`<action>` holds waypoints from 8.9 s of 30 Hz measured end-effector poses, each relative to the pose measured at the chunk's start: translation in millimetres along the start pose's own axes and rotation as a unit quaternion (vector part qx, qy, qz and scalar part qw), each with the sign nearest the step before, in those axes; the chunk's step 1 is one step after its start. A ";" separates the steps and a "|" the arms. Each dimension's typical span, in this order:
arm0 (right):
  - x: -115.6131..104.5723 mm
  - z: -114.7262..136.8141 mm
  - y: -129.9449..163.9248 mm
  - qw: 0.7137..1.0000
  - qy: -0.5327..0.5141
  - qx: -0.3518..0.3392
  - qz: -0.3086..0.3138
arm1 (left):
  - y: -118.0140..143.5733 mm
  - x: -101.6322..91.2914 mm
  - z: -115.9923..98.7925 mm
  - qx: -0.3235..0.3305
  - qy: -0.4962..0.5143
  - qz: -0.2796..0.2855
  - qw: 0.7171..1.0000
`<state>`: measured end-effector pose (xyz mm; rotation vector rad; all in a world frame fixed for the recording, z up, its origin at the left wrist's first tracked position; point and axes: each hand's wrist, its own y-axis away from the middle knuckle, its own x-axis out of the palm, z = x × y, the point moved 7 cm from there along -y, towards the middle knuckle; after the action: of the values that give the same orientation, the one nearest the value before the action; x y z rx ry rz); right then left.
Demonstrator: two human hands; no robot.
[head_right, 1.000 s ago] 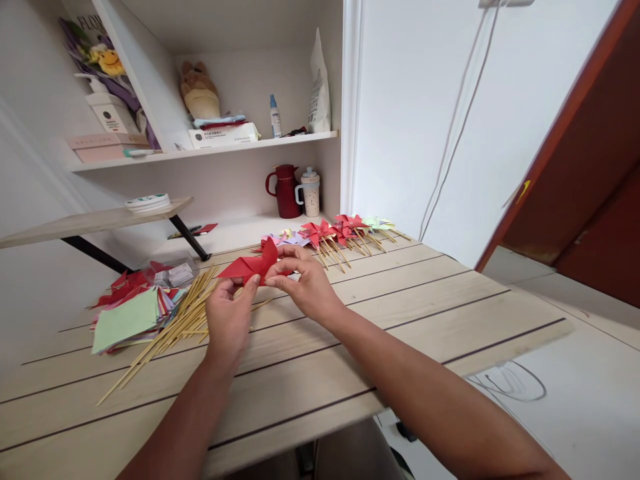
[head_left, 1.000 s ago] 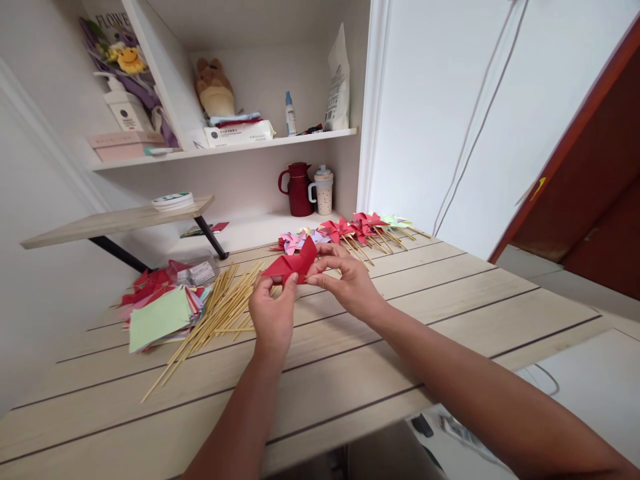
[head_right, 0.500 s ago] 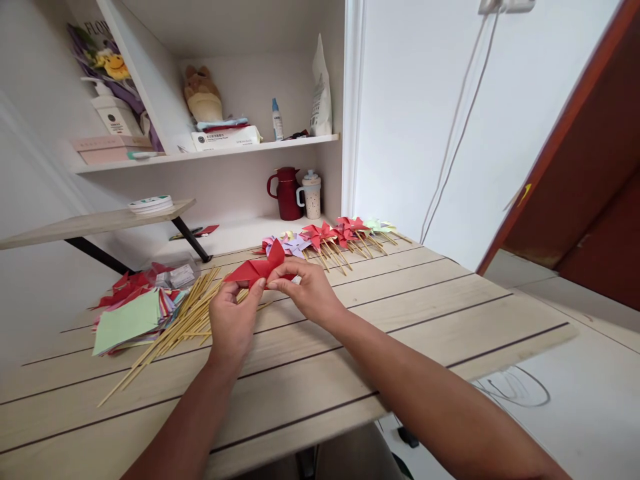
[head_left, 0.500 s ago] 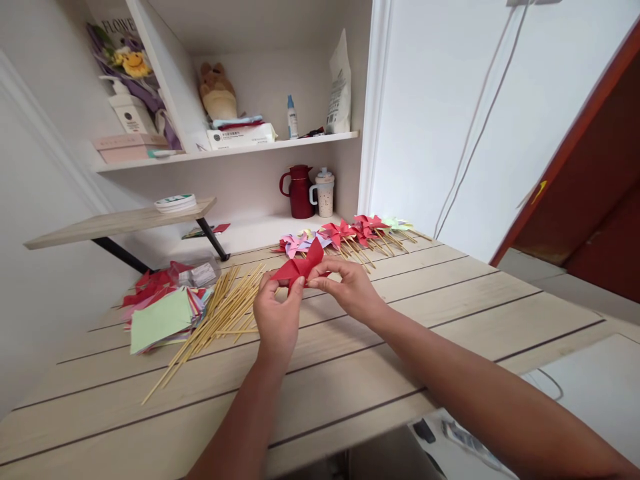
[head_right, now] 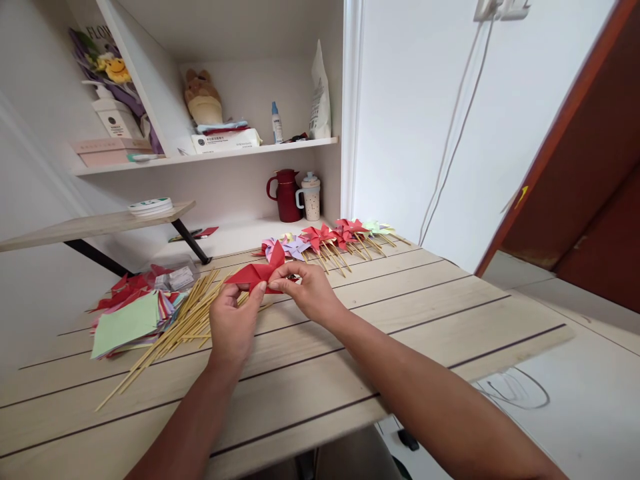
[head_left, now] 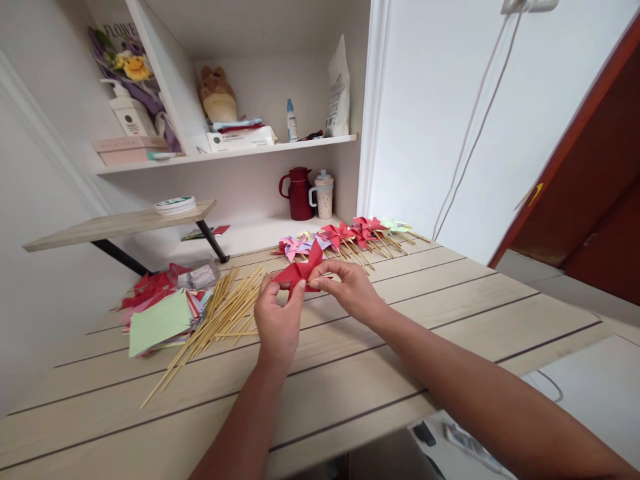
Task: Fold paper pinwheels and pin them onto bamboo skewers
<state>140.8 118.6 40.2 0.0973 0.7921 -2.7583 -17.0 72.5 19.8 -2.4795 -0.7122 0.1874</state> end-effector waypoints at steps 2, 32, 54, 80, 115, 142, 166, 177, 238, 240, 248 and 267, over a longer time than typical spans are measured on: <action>0.3 0.0 -0.2 1.000 -0.003 0.002 0.002 | 0.4 -0.4 -0.4 0.003 -0.001 0.001 1.000; 3.1 -12.3 1.9 0.991 -0.114 0.029 -0.057 | 3.8 3.2 14.3 -0.045 0.094 -0.009 0.995; 11.6 -14.8 -0.1 0.981 -0.186 0.038 -0.031 | 1.1 3.0 -3.6 0.039 0.026 0.017 0.999; 8.0 -12.3 0.8 0.989 -0.136 0.013 -0.050 | 7.5 -0.9 -35.4 0.200 -0.108 -0.028 0.973; -6.7 29.3 7.4 0.984 0.018 -0.178 -0.020 | 27.8 -5.5 -79.4 0.441 -0.238 -0.029 0.865; -6.6 42.9 20.0 0.954 0.108 -0.272 -0.058 | 29.0 -7.7 -79.2 0.444 -0.218 -0.033 0.869; -33.6 35.4 11.1 0.965 0.091 -0.227 -0.092 | -31.7 -101.0 -30.9 0.170 -0.204 -0.270 0.926; -25.8 29.5 9.7 0.974 0.097 -0.198 -0.063 | -36.2 -26.4 20.0 0.103 -0.418 0.099 0.897; -25.4 17.4 5.1 0.977 0.113 -0.176 -0.028 | -51.0 -59.1 71.7 -0.071 -0.539 0.081 0.835; -26.1 16.6 4.7 0.977 0.115 -0.174 -0.031 | -51.1 -58.9 70.9 -0.070 -0.541 0.078 0.834; -27.0 19.6 5.4 0.976 0.118 -0.181 -0.036 | -54.2 -60.3 58.1 -0.027 -0.561 0.037 0.827; -34.0 21.5 3.0 0.980 0.092 -0.167 -0.054 | -43.4 -48.7 15.1 0.028 -0.545 0.077 0.834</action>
<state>174.5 112.8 61.6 0.2511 1.3339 -2.6962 -82.0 84.7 29.8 -2.1928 -0.8752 1.7376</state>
